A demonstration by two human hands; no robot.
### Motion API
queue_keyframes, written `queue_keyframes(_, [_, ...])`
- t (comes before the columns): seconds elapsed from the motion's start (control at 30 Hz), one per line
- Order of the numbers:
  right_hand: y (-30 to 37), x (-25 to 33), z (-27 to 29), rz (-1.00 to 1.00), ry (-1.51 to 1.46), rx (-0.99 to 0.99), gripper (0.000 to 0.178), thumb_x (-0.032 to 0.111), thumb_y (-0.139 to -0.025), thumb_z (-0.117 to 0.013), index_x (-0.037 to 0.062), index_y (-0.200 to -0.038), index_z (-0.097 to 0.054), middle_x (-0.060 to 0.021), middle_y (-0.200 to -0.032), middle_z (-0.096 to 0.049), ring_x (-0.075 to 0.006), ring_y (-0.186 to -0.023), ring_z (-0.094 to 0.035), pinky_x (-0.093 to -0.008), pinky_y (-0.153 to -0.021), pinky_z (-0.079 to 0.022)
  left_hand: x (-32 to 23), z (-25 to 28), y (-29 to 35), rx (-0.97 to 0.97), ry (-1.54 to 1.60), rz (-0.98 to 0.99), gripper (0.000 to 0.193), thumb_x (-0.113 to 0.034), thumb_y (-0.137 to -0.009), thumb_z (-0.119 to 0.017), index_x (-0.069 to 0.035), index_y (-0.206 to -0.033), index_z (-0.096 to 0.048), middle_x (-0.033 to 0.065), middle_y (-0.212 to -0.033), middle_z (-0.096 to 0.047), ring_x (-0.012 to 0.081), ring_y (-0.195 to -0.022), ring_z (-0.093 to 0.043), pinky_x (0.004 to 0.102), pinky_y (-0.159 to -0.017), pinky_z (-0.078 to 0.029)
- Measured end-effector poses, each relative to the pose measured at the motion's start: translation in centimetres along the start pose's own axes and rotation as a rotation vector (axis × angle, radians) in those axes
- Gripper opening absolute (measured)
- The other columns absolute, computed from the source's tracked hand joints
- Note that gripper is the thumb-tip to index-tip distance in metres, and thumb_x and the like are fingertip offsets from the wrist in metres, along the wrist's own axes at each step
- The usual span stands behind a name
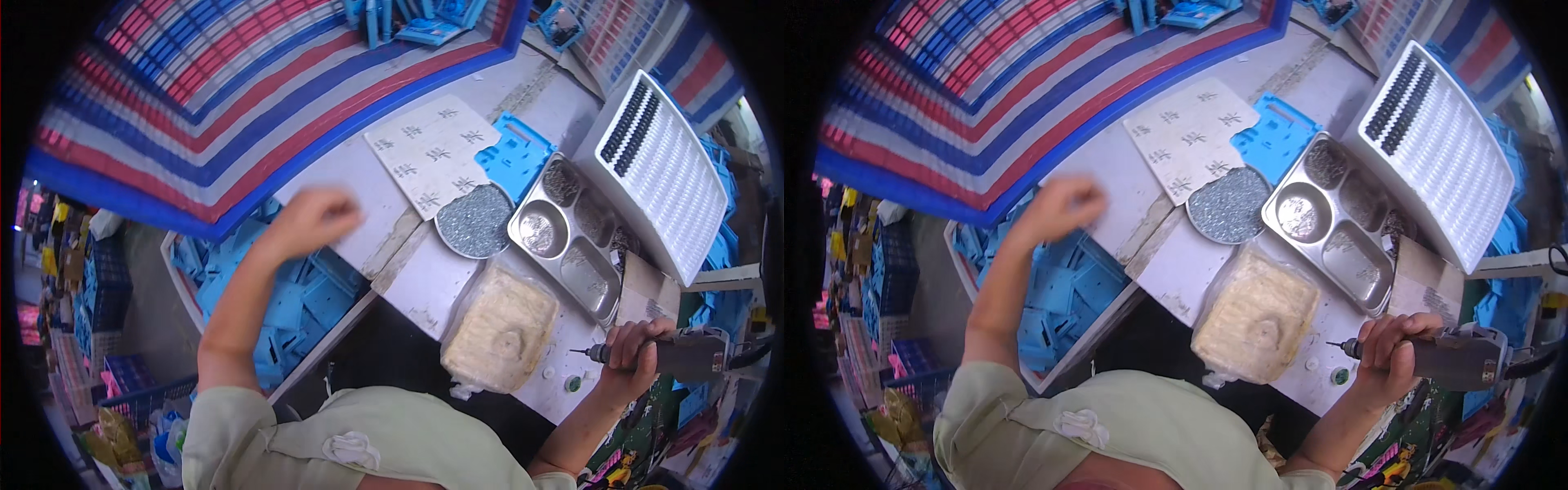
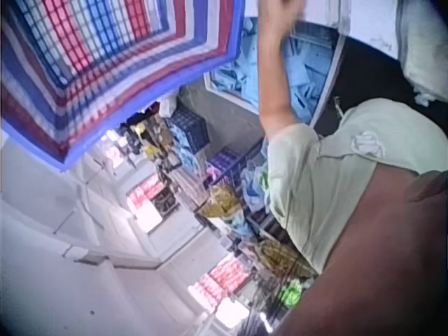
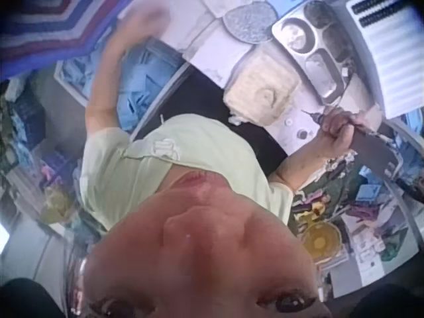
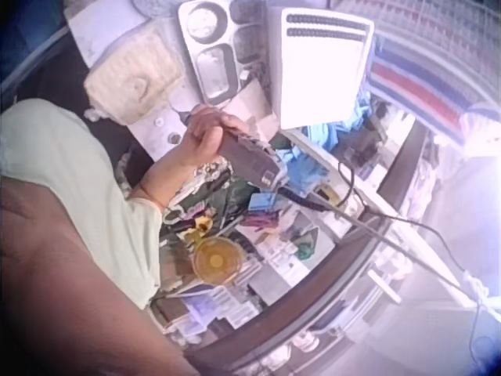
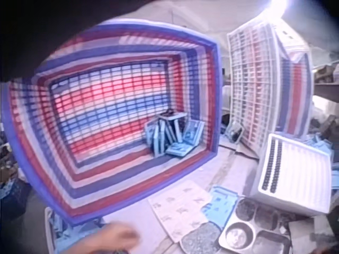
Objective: Assembling an electronic device by soldering components, installing a PCB, and securing the plastic casing with screws.
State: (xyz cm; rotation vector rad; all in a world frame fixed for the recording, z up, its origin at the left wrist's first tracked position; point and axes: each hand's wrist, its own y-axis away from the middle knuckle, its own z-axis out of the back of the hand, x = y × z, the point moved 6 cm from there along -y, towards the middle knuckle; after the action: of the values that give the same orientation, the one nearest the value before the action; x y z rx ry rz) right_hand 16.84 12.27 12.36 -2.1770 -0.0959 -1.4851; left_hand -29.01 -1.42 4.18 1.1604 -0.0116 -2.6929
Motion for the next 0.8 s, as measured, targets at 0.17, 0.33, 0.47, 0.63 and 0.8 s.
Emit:
queue_keyframes(0.17, [-0.7, 0.3, 0.3, 0.018, 0.050, -0.044, 0.040, 0.031, -0.094, -0.073, 0.0062, -0.110, -0.047, 0.0025, -0.060, -0.043, -0.0095, -0.046, -0.040, -0.0283, -0.055, -0.043, -1.8, 3.6, -25.4, -0.668, -0.537, -0.406, 0.031, -0.031, -0.089, -0.072, -0.007, -0.107, -0.067, 0.0157, -0.115, -0.062, 0.0367, -0.108, -0.061, 0.0485, -0.092, -0.051])
queue_keyframes(0.33, [0.3, 1.1, 1.3, -0.030, 0.138, -0.099, 0.043, 0.032, -0.093, -0.076, 0.0069, -0.108, -0.045, 0.0012, -0.057, -0.044, -0.0116, -0.044, -0.044, -0.0304, -0.057, -0.048, -6.5, 4.3, -40.6, -0.679, -0.696, -0.152, 0.060, -0.046, -0.087, -0.074, -0.017, -0.137, -0.058, 0.0186, -0.151, -0.041, 0.0432, -0.137, -0.043, 0.0614, -0.107, -0.040])
queue_keyframes(0.47, [0.8, 1.5, 3.0, -0.041, 0.188, -0.171, 0.044, 0.033, -0.092, -0.077, 0.0069, -0.108, -0.045, 0.0012, -0.057, -0.044, -0.0119, -0.045, -0.044, -0.0301, -0.057, -0.048, -7.6, 3.1, -46.5, -0.511, -0.690, 0.188, 0.091, -0.060, -0.084, -0.074, -0.027, -0.159, -0.035, 0.0205, -0.170, -0.007, 0.0486, -0.153, -0.016, 0.0729, -0.116, -0.020])
queue_keyframes(0.63, [0.8, 1.8, 4.2, -0.048, 0.217, -0.217, 0.046, 0.034, -0.091, -0.079, 0.0067, -0.108, -0.046, 0.0014, -0.058, -0.043, -0.0116, -0.047, -0.045, -0.0298, -0.057, -0.048, -5.6, 7.6, -50.7, -0.797, -0.482, 0.159, 0.100, -0.059, -0.084, -0.074, -0.019, -0.163, -0.026, 0.0276, -0.165, -0.019, 0.0464, -0.149, -0.029, 0.0741, -0.113, -0.026])
queue_keyframes(0.8, [1.0, 2.6, 5.2, 0.065, 0.264, -0.289, 0.069, 0.023, -0.089, -0.077, -0.0026, -0.141, -0.039, -0.0091, -0.088, -0.060, -0.0180, -0.077, -0.059, -0.0361, -0.081, -0.051, -3.8, 16.3, -42.1, -0.941, -0.021, -0.027, 0.084, -0.028, -0.090, -0.070, -0.001, -0.157, -0.029, 0.0348, -0.141, -0.049, 0.0505, -0.118, -0.060, 0.0492, -0.105, -0.049])
